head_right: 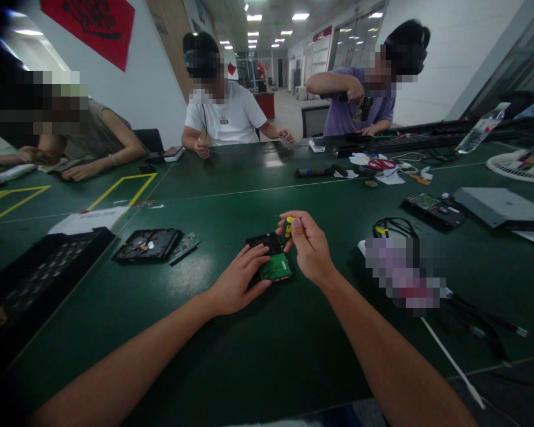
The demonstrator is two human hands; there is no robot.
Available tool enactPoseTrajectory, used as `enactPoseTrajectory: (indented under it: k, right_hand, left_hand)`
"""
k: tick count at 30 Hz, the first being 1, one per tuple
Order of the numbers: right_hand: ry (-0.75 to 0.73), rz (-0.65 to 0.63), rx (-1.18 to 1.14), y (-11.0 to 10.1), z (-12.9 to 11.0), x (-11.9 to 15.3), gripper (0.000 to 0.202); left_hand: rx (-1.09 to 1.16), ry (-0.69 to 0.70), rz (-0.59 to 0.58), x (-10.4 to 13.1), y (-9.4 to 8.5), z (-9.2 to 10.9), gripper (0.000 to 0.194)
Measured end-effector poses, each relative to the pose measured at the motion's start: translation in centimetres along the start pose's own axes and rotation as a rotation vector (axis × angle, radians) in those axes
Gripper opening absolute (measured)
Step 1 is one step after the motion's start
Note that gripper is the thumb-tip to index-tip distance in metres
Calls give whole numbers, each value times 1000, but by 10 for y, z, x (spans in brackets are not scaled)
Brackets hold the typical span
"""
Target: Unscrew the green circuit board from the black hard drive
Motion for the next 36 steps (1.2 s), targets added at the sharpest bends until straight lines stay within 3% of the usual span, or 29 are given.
enactPoseTrajectory:
  k: [28,36]
  right_hand:
    - [22,14,18,3,0,3,33]
    - [0,-36,83,2,-5,2,30]
  left_hand:
    - [-7,10,19,0,2,0,53]
    - [7,9,19,0,2,0,53]
Point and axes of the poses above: each hand's wrist, its own x-axis away from the middle knuckle, its own y-axis out of the palm, z = x × y, the point moved 5 cm from there along -x, towards the middle knuckle, and after that the axes turned 8 degrees about -y, right-handed, at the moved point
